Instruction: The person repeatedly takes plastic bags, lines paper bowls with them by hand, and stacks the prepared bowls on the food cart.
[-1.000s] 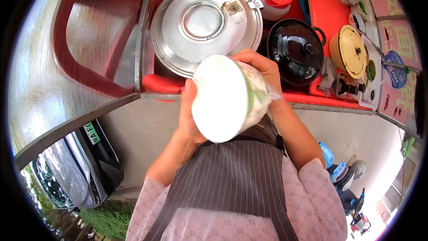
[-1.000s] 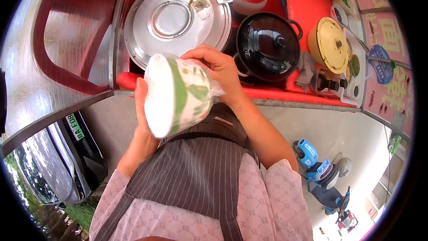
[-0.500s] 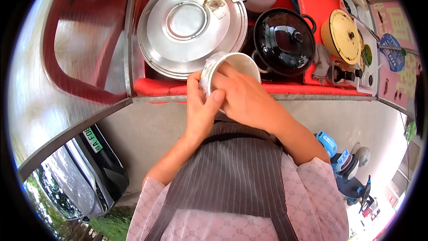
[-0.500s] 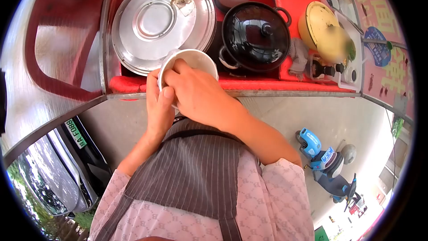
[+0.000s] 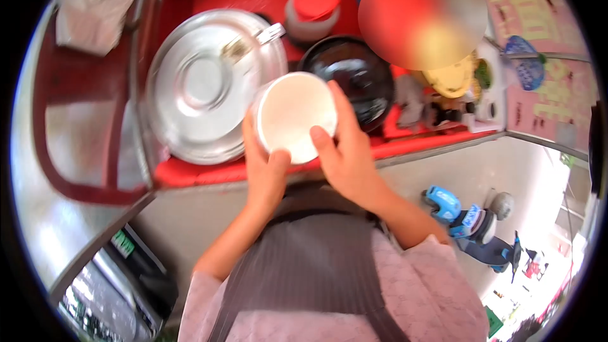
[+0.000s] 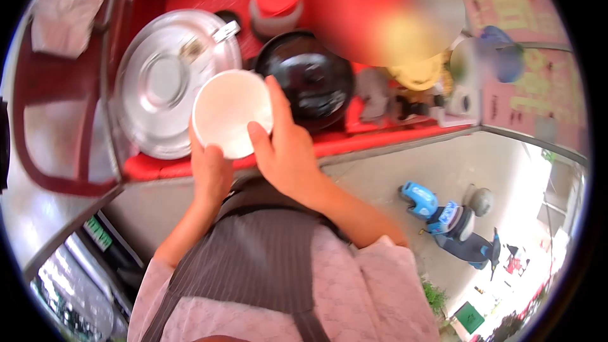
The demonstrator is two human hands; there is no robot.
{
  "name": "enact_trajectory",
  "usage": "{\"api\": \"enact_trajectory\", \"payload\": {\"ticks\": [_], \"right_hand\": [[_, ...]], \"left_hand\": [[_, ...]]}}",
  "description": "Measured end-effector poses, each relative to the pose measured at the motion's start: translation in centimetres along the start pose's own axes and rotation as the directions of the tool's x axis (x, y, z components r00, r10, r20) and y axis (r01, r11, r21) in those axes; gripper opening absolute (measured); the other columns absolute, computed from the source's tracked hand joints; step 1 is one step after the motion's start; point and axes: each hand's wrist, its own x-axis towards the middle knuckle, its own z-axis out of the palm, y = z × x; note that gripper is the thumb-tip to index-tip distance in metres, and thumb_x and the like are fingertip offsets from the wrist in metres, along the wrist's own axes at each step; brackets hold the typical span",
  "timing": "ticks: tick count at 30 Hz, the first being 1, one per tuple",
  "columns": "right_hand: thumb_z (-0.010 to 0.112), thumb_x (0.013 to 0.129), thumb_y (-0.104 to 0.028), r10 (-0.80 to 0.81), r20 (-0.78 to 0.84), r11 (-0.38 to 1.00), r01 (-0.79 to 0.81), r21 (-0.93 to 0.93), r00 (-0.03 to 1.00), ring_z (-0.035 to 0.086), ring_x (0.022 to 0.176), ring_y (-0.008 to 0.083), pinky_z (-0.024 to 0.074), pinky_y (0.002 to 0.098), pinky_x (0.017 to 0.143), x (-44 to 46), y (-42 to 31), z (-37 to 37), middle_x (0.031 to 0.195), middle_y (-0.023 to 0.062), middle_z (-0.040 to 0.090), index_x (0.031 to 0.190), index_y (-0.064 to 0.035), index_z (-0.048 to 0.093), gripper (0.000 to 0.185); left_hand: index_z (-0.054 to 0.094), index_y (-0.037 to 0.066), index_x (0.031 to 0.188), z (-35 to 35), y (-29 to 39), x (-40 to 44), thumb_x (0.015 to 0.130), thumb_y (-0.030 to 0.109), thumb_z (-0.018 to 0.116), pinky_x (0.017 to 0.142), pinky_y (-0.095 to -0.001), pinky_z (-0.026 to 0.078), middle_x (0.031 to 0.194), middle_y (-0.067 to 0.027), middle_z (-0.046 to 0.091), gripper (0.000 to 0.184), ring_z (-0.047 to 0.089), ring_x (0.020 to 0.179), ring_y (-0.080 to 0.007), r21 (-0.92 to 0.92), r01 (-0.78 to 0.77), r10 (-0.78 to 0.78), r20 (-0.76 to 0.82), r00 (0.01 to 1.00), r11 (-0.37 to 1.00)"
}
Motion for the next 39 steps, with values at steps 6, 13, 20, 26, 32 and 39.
{"api": "enact_trajectory", "payload": {"ticks": [6,13,20,26,32,39], "right_hand": [[0.049,0.093,0.002,-0.032,-0.005,0.999,0.032,0.038,0.999,0.045,0.139,0.0245,0.037,0.0329,0.111,10.7,2.2,-11.3,0.154,0.0185,0.042,0.156,-0.003,0.029,0.066],[0.054,0.089,0.0,-0.075,-0.396,0.997,0.083,0.003,0.915,0.038,0.063,0.0113,0.0303,0.0279,0.053,33.4,5.9,-34.1,0.08,0.0025,0.047,0.156,-0.0237,0.035,0.074],[0.051,0.087,0.0,0.126,-0.522,0.988,-0.153,-0.009,0.844,0.053,0.055,0.0156,0.0414,0.0316,0.048,47.7,14.6,-44.7,0.073,0.0072,0.06,0.156,-0.0269,0.038,0.076],[0.049,0.082,-0.01,-0.022,-0.551,0.627,-0.418,-0.658,0.834,0.059,0.128,0.0329,0.0454,0.0437,0.104,50.4,15.5,-44.2,0.14,0.0179,0.059,0.148,-0.0208,0.051,0.067],[0.047,0.089,-0.02,0.011,-0.545,0.398,-0.503,-0.767,0.839,0.052,0.135,0.0312,0.0452,0.0481,0.106,52.2,17.1,-43.1,0.146,0.0138,0.055,0.147,-0.0237,0.051,0.059],[0.047,0.093,-0.045,0.032,-0.541,0.399,-0.507,-0.764,0.84,0.042,0.141,0.041,0.0374,0.0561,0.112,52.0,12.8,-42.5,0.152,0.0182,0.047,0.149,-0.0316,0.048,0.058]], "left_hand": [[-0.013,0.015,0.16,4.6,0.2,2.6,0.075,0.052,0.084,0.119,-0.0474,0.028,0.165,-0.0208,0.016,0.134,0.029,0.149,-0.0371,-0.055,0.076,-0.06,0.254,0.965,0.996],[0.008,0.011,0.161,5.0,-0.2,2.6,0.095,0.039,0.067,0.094,-0.0392,0.054,0.155,-0.0233,0.036,0.093,0.061,0.12,-0.0335,0.036,0.031,-0.034,0.078,0.996,0.999],[0.02,0.004,0.157,6.0,-0.1,2.6,0.099,0.026,0.062,0.084,-0.0358,0.057,0.141,-0.0247,0.048,0.074,0.069,0.103,-0.0308,0.174,0.037,-0.014,-0.127,0.992,0.984],[0.02,0.003,0.155,7.1,0.4,4.4,0.093,0.014,0.065,0.088,-0.0378,0.057,0.138,-0.0248,0.047,0.077,0.067,0.104,-0.0319,0.145,0.131,-0.099,-0.214,0.972,0.981],[0.028,0.002,0.154,8.4,0.4,6.1,0.096,0.028,0.067,0.086,-0.0365,0.057,0.14,-0.0234,0.049,0.075,0.068,0.105,-0.0309,0.229,0.107,-0.08,-0.123,0.989,0.968],[0.037,-0.002,0.147,7.8,0.3,5.6,0.095,0.026,0.067,0.089,-0.0379,0.056,0.14,-0.0231,0.051,0.066,0.067,0.107,-0.0304,0.249,0.107,-0.101,-0.035,0.994,0.963]]}}
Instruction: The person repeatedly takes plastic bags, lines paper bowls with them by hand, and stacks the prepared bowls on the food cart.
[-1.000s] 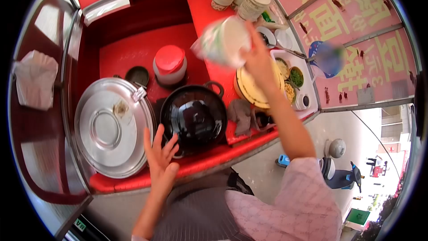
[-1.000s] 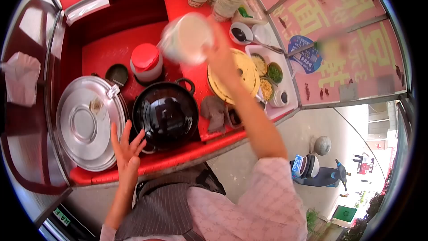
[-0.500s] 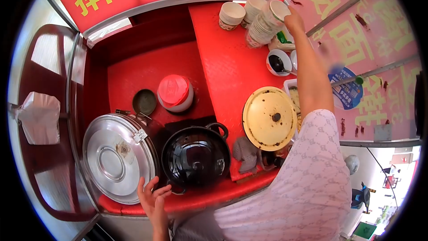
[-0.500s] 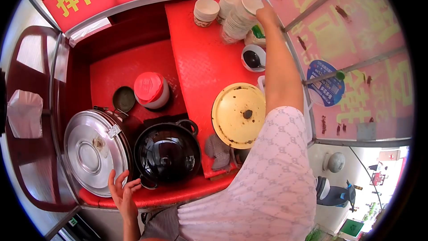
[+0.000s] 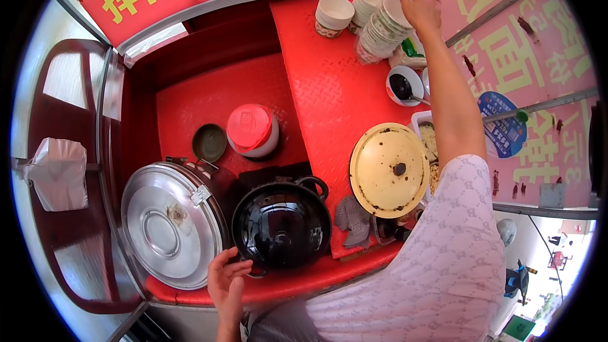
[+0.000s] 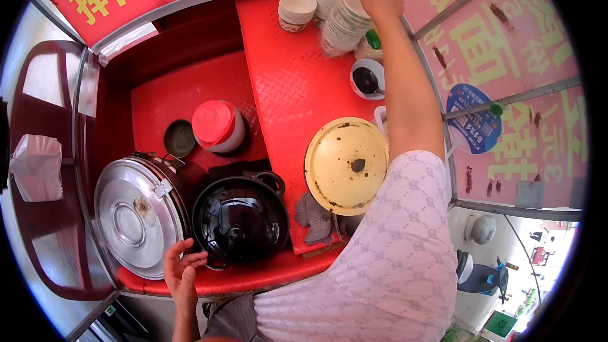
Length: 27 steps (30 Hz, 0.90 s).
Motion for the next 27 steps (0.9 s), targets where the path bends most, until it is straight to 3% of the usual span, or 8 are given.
{"api": "enact_trajectory", "payload": {"ticks": [4,6,11,15,21,22,24,27], "right_hand": [[0.042,0.091,-0.069,-0.108,-0.048,0.992,0.111,0.058,0.993,0.044,0.138,0.0432,0.0367,0.0528,0.113,0.7,-0.9,3.1,0.15,0.0251,0.046,0.146,-0.0321,0.052,0.067],[0.042,0.091,-0.069,-0.145,-0.047,0.987,0.148,0.068,0.988,0.044,0.138,0.0437,0.036,0.0527,0.113,0.3,-0.7,5.4,0.151,0.0242,0.045,0.146,-0.034,0.052,0.066],[0.038,0.093,-0.067,-0.253,-0.001,0.967,0.253,0.034,0.967,0.039,0.143,0.0405,0.0315,0.0564,0.115,-2.0,-0.4,6.7,0.158,0.0144,0.04,0.15,-0.0394,0.045,0.064],[0.039,0.093,-0.067,-0.15,-0.004,0.983,0.15,0.102,0.989,0.039,0.142,0.0443,0.0326,0.0584,0.114,-2.2,-0.5,7.1,0.158,0.0135,0.04,0.149,-0.0401,0.045,0.062],[0.039,0.094,-0.068,-0.222,-0.049,0.973,0.218,-0.081,0.974,0.043,0.137,0.0457,0.0368,0.0538,0.112,-2.5,-1.7,6.6,0.154,0.0196,0.041,0.144,-0.0419,0.052,0.058],[0.042,0.095,-0.064,-0.246,-0.115,0.954,0.219,-0.205,0.962,0.046,0.135,0.0447,0.0393,0.0531,0.109,-2.5,-2.1,6.4,0.151,0.0199,0.044,0.143,-0.0375,0.053,0.056],[0.046,0.096,-0.06,-0.277,-0.177,0.922,0.21,-0.326,0.944,0.048,0.132,0.0437,0.0417,0.0523,0.107,-2.3,-3.4,5.9,0.148,0.0201,0.046,0.143,-0.0332,0.054,0.055],[0.057,0.095,-0.044,-0.53,-0.364,0.848,0.476,-0.233,0.766,0.06,0.116,0.045,0.0493,0.0545,0.097,-3.2,-7.7,6.9,0.144,0.0226,0.047,0.138,-0.0177,0.054,0.051]], "left_hand": [[0.041,-0.004,0.142,0.4,-0.3,-0.4,0.095,0.022,0.066,0.091,-0.038,0.056,0.137,-0.0227,0.054,0.059,0.067,0.108,-0.03,-0.006,0.069,-0.069,0.029,0.997,0.998],[0.042,-0.005,0.141,0.5,0.1,-0.5,0.09,0.004,0.061,0.097,-0.0377,0.053,0.14,-0.0204,0.052,0.055,0.065,0.114,-0.0288,-0.033,0.115,-0.112,0.076,0.991,0.993],[0.043,-0.004,0.14,0.5,-0.1,-0.3,0.088,-0.001,0.057,0.099,-0.036,0.052,0.14,-0.0189,0.053,0.054,0.064,0.115,-0.0274,-0.009,0.149,-0.148,0.083,0.985,0.989],[0.045,-0.004,0.139,0.5,0.0,-0.1,0.087,-0.004,0.055,0.099,-0.036,0.051,0.139,-0.0181,0.053,0.053,0.064,0.116,-0.0269,-0.017,0.149,-0.147,0.087,0.985,0.989],[0.048,-0.003,0.137,0.0,0.0,0.1,0.087,-0.003,0.057,0.099,-0.0365,0.051,0.14,-0.0185,0.052,0.051,0.064,0.115,-0.0273,0.018,0.116,-0.117,0.098,0.988,0.993],[0.048,-0.003,0.137,-0.2,-0.1,0.0,0.087,-0.003,0.057,0.099,-0.0365,0.051,0.14,-0.0185,0.052,0.051,0.064,0.115,-0.0273,0.014,0.115,-0.116,0.091,0.989,0.993],[0.046,-0.005,0.138,-0.7,-0.5,-0.3,0.094,0.026,0.069,0.096,-0.0385,0.053,0.136,-0.0214,0.056,0.058,0.066,0.111,-0.0286,0.06,0.091,-0.095,0.065,0.993,0.994],[0.049,-0.004,0.135,-0.9,-1.1,-0.3,0.094,0.025,0.069,0.094,-0.0382,0.054,0.134,-0.0212,0.057,0.054,0.066,0.11,-0.0286,0.038,0.115,-0.116,0.04,0.992,0.993]]}}
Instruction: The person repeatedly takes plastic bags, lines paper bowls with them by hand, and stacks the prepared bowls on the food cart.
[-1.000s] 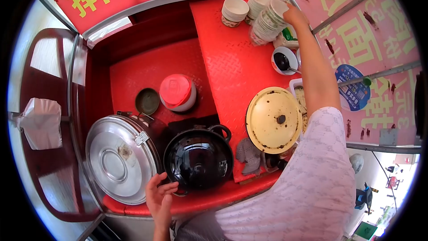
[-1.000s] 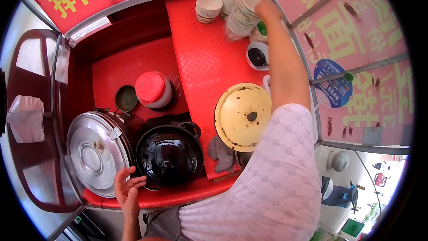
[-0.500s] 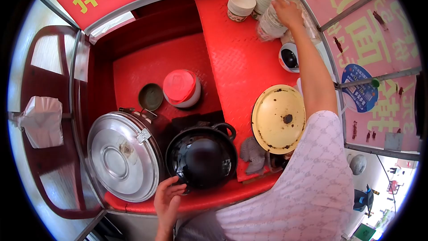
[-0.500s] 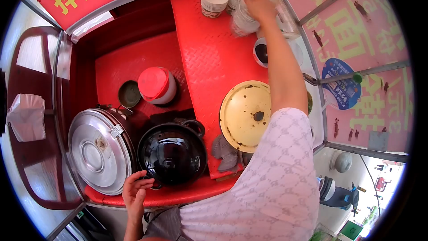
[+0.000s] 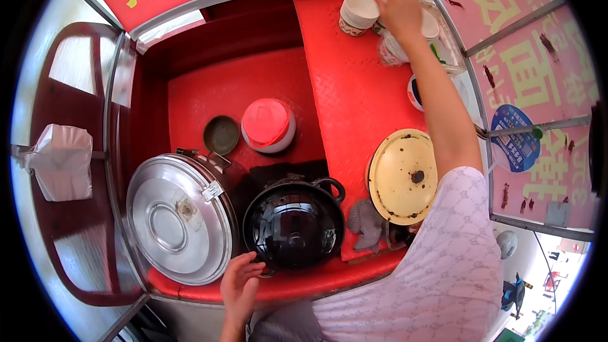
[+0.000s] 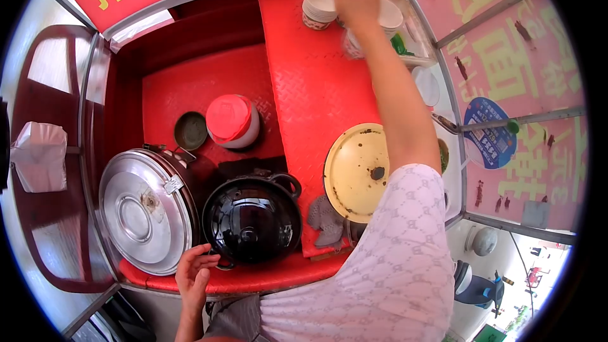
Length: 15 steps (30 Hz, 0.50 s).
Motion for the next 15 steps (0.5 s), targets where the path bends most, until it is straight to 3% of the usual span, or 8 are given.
{"api": "enact_trajectory", "payload": {"ticks": [2,4,6,8,9,11,14,15], "right_hand": [[0.066,0.09,-0.037,0.067,0.186,0.947,-0.121,0.297,0.98,0.064,0.107,0.0449,0.0536,0.0518,0.09,-0.8,-3.5,0.8,0.135,0.0257,0.05,0.132,-0.0104,0.055,0.051],[0.069,0.089,-0.036,0.136,0.27,0.934,-0.214,0.287,0.953,0.063,0.107,0.0455,0.054,0.0508,0.09,-1.6,-4.8,3.8,0.132,0.0249,0.053,0.139,-0.0107,0.05,0.06],[0.072,0.087,-0.035,0.198,0.35,0.914,-0.302,0.272,0.916,0.063,0.108,0.046,0.0545,0.0498,0.09,-1.9,-6.0,6.1,0.128,0.0242,0.056,0.146,-0.0109,0.045,0.069],[0.073,0.086,-0.034,0.203,0.421,0.864,-0.364,0.348,0.884,0.061,0.113,0.0463,0.0528,0.0499,0.094,-2.1,-6.6,7.4,0.131,0.0269,0.054,0.146,-0.0086,0.044,0.071],[0.073,0.086,-0.034,0.209,0.422,0.864,-0.369,0.344,0.882,0.061,0.113,0.0463,0.0528,0.0499,0.094,-2.0,-6.7,8.7,0.131,0.0269,0.054,0.146,-0.0086,0.044,0.071],[0.072,0.086,-0.03,0.111,0.251,0.846,-0.224,0.484,0.962,0.057,0.119,0.0473,0.0503,0.0494,0.099,-0.9,-7.0,11.2,0.138,0.0292,0.049,0.148,-0.0096,0.042,0.072],[0.072,0.086,-0.027,0.096,0.263,0.88,-0.206,0.429,0.96,0.057,0.119,0.0467,0.0503,0.0523,0.097,0.4,-8.0,11.0,0.136,0.0286,0.048,0.145,-0.0121,0.043,0.067],[0.069,0.087,-0.022,0.123,0.186,0.865,-0.197,0.461,0.975,0.056,0.12,0.0477,0.0508,0.0524,0.097,0.5,-8.3,11.1,0.139,0.0294,0.046,0.146,-0.0129,0.04,0.066]], "left_hand": [[0.051,-0.004,0.132,0.4,0.2,0.2,0.095,0.024,0.069,0.094,-0.038,0.054,0.132,-0.0208,0.057,0.051,0.067,0.108,-0.0284,0.025,-0.016,0.016,0.002,1.0,1.0],[0.053,-0.005,0.13,0.4,0.6,0.5,0.095,0.023,0.069,0.093,-0.0377,0.055,0.13,-0.0205,0.058,0.047,0.067,0.107,-0.0282,0.051,-0.046,0.046,0.0,0.999,0.998],[0.057,-0.005,0.124,0.1,0.9,0.3,0.089,0.0,0.06,0.094,-0.0367,0.055,0.128,-0.0195,0.057,0.036,0.067,0.108,-0.0277,0.065,-0.093,0.092,0.014,0.996,0.994],[0.059,-0.006,0.122,0.0,1.1,0.4,0.09,-0.001,0.059,0.092,-0.037,0.055,0.126,-0.0204,0.058,0.032,0.068,0.105,-0.0281,0.074,-0.121,0.121,0.0,0.993,0.99],[0.059,-0.006,0.121,-0.1,1.0,0.4,0.09,-0.001,0.059,0.092,-0.037,0.055,0.125,-0.0205,0.059,0.031,0.068,0.104,-0.0282,0.069,-0.103,0.104,-0.024,0.994,0.992],[0.059,-0.006,0.12,0.0,0.9,0.5,0.091,0.0,0.06,0.092,-0.0372,0.055,0.124,-0.0209,0.059,0.03,0.068,0.104,-0.0281,0.046,-0.059,0.062,-0.064,0.996,0.997],[0.059,-0.007,0.12,0.5,1.1,1.0,0.091,0.001,0.06,0.092,-0.0372,0.055,0.123,-0.0211,0.059,0.03,0.068,0.104,-0.0281,0.029,-0.055,0.056,-0.029,0.998,0.998],[0.059,-0.007,0.119,0.6,1.2,1.2,0.092,0.002,0.061,0.092,-0.0374,0.055,0.123,-0.0214,0.059,0.029,0.068,0.104,-0.0283,0.025,-0.048,0.049,-0.02,0.999,0.999]]}}
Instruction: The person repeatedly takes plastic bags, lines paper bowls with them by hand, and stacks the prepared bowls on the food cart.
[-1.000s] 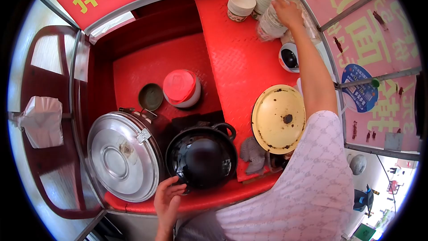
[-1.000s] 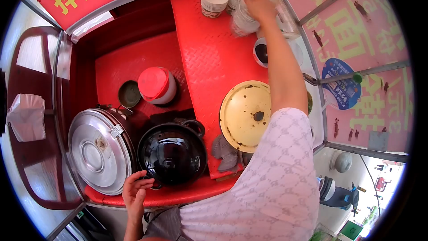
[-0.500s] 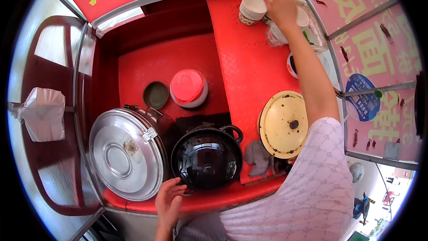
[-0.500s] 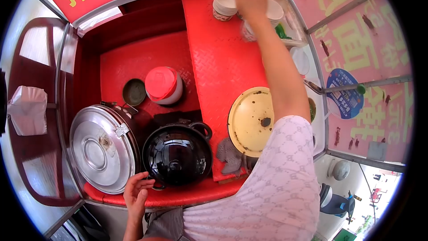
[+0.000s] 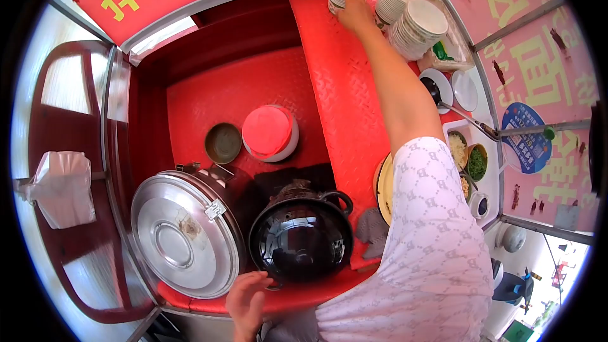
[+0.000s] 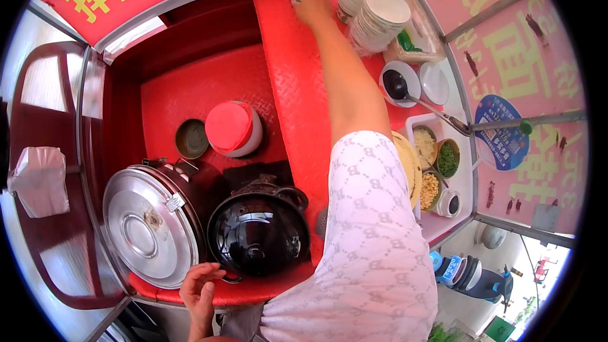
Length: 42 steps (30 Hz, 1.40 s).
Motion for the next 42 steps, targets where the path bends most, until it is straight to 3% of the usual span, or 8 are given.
{"api": "enact_trajectory", "payload": {"ticks": [10,13,16,19,25,29,35,42], "right_hand": [[0.056,0.09,-0.011,0.24,-0.114,0.97,-0.232,0.077,0.964,0.061,0.11,0.0513,0.053,0.0522,0.094,3.3,2.6,-3.8,0.151,0.0344,0.03,0.142,0.0076,0.036,0.058],[0.057,0.091,-0.023,0.179,-0.217,0.91,-0.245,-0.334,0.96,0.065,0.104,0.0435,0.0477,0.0567,0.095,4.3,4.4,-3.6,0.13,0.0331,0.055,0.125,0.0075,0.059,0.046],[0.058,0.09,-0.025,0.153,0.139,0.908,-0.084,-0.41,0.978,0.071,0.097,0.0398,0.0477,0.0562,0.096,4.0,5.3,-5.2,0.105,0.0227,0.073,0.1,0.0032,0.074,0.034],[0.063,0.086,-0.02,0.337,0.084,0.939,-0.329,-0.096,0.938,0.07,0.1,0.0414,0.0519,0.0515,0.092,3.7,5.6,-5.5,0.109,0.025,0.071,0.101,0.0035,0.072,0.029],[0.072,0.084,-0.023,0.116,0.172,0.99,-0.1,-0.102,0.978,0.073,0.071,0.0291,0.0562,0.0412,0.068,0.1,3.8,-7.9,0.075,0.0175,0.071,0.1,0.0019,0.069,0.03],[0.07,0.086,-0.02,-0.161,0.243,0.987,0.162,0.016,0.956,0.068,0.088,0.0413,0.0521,0.0485,0.08,-7.2,0.3,-11.5,0.091,0.0255,0.069,0.102,0.0024,0.067,0.028],[0.069,0.087,-0.022,-0.104,0.441,0.987,0.039,0.154,0.891,0.065,0.099,0.0449,0.0523,0.0501,0.086,-15.0,-3.1,-17.2,0.1,0.029,0.067,0.096,0.002,0.07,0.026],[0.071,0.087,-0.032,-0.08,0.019,0.994,0.081,-0.077,0.997,0.066,0.104,0.0383,0.0532,0.0464,0.087,-13.5,0.5,-21.8,0.114,0.0197,0.065,0.114,-0.0058,0.069,0.038]], "left_hand": [[0.06,-0.006,0.119,-0.2,-0.4,0.8,0.095,0.012,0.065,0.093,-0.0385,0.055,0.117,-0.0196,0.061,0.03,0.068,0.1,-0.0276,0.033,0.006,-0.008,0.036,0.999,0.999],[0.06,-0.006,0.119,-0.1,-0.5,0.8,0.095,0.012,0.065,0.093,-0.0384,0.055,0.117,-0.0196,0.062,0.03,0.068,0.1,-0.0274,0.031,-0.003,0.001,0.048,0.999,1.0],[0.06,-0.006,0.119,-0.2,-0.6,0.7,0.095,0.012,0.065,0.093,-0.0381,0.055,0.116,-0.0196,0.062,0.03,0.068,0.1,-0.0273,0.029,-0.011,0.009,0.062,0.998,1.0],[0.06,-0.006,0.119,-0.3,-0.4,0.8,0.095,0.012,0.065,0.093,-0.0377,0.055,0.115,-0.0194,0.062,0.03,0.068,0.101,-0.027,0.045,-0.022,0.019,0.073,0.997,0.999],[0.063,-0.005,0.115,-0.1,-0.3,0.9,0.088,-0.001,0.062,0.087,-0.0363,0.057,0.113,-0.0198,0.064,0.026,0.068,0.098,-0.0263,0.048,-0.047,0.044,0.07,0.997,0.998],[0.063,-0.005,0.115,-0.2,-0.3,0.7,0.087,-0.002,0.062,0.086,-0.0356,0.057,0.114,-0.0196,0.065,0.028,0.069,0.098,-0.0258,0.097,-0.082,0.073,0.096,0.993,0.992],[0.063,-0.004,0.115,0.1,-0.4,0.4,0.085,-0.004,0.062,0.086,-0.0347,0.057,0.113,-0.0189,0.066,0.029,0.069,0.096,-0.0252,0.086,-0.105,0.096,0.106,0.99,0.991],[0.064,-0.004,0.114,0.3,-0.3,0.5,0.085,-0.004,0.062,0.083,-0.0328,0.057,0.113,-0.0179,0.067,0.029,0.07,0.094,-0.024,0.149,-0.111,0.09,0.136,0.987,0.983]]}}
